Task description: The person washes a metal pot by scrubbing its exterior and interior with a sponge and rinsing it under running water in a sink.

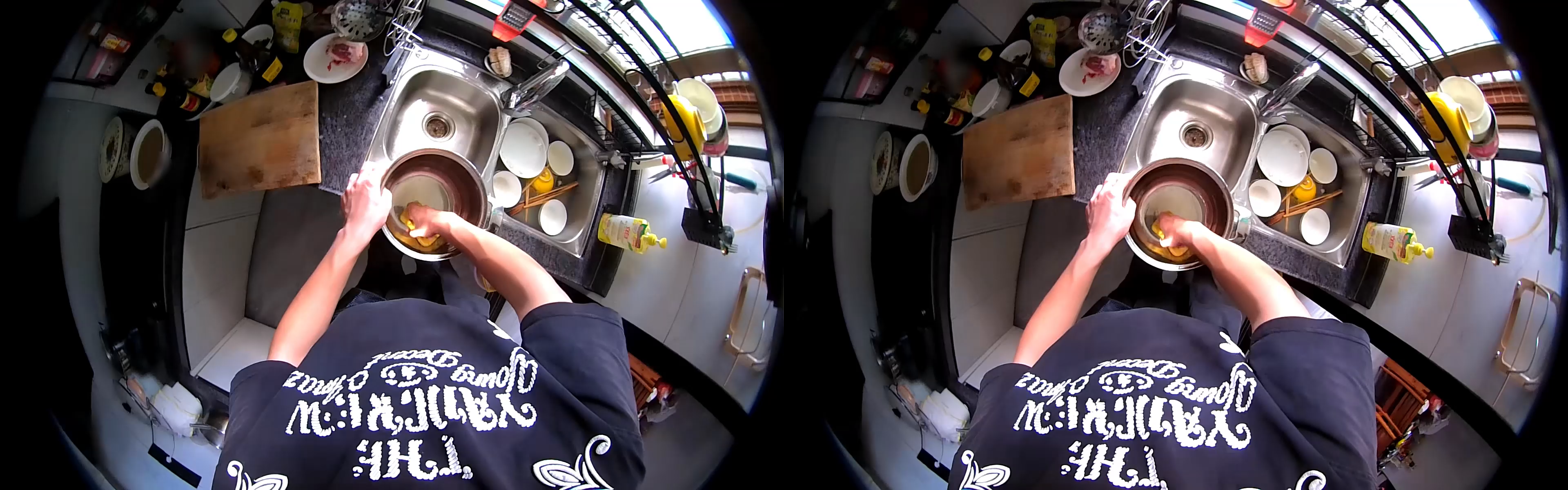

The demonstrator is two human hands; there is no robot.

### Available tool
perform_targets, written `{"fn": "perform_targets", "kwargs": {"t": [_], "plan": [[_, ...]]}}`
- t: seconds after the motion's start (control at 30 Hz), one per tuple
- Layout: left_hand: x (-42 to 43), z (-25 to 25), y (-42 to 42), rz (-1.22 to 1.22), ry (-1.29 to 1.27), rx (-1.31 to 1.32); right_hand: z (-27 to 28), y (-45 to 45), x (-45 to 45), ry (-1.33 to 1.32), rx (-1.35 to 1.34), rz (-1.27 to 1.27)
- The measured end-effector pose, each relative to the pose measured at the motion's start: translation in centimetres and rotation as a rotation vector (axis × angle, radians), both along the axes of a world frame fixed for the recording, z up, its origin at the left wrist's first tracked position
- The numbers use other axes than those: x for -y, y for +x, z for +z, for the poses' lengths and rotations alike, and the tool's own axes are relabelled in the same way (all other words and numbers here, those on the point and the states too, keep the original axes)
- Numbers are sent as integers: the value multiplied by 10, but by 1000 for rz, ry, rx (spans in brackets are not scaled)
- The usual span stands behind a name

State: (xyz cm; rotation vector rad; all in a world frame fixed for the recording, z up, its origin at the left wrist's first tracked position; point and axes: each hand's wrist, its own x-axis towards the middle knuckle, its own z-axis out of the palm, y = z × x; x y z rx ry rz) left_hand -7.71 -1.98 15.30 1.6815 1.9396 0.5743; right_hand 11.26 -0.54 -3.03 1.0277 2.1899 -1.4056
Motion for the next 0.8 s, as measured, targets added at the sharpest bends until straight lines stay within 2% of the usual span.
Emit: {"fn": "perform_targets", "kwargs": {"t": [0.03,0.1,0.17,0.2,0.27,0.33,0.37,0.4,0.43,0.5,0.57,0.6,0.63,0.67,0.7,0.77,0.8], "plan": [[0,-5,-2,-10,38,0,40,2,0,-145,172,-179],[1,-5,-2,-9,44,8,99,-2,0,-200,288,-276],[2,-2,2,-11,40,2,31,20,16,347,295,-8],[1,-3,3,2,24,-6,56,11,12,256,438,-64],[2,1,4,-1,37,0,81,2,20,569,545,-72],[-1,-6,2,15,51,51,53,7,17,659,532,-106],[2,-4,0,16,51,50,25,11,15,504,403,4],[1,-2,-2,17,48,105,20,11,12,351,278,95],[-2,0,-1,19,48,158,15,5,9,182,298,39],[-10,-22,-13,-47,180,240,26,13,9,59,155,-5],[-16,-36,-24,43,-132,856,35,2,18,71,272,-35],[-18,-34,-28,108,-333,988,13,-2,8,-148,255,108],[-20,-49,-36,116,-426,972,22,-6,4,-136,253,79],[-23,-19,-29,46,-537,951,34,0,0,-127,267,126],[-17,-38,-32,73,-416,894,45,-13,12,-144,277,233],[-14,-34,-25,56,-463,853,35,-21,11,-130,293,321],[-7,-37,-27,82,-475,855,70,-12,12,-176,290,305]]}}
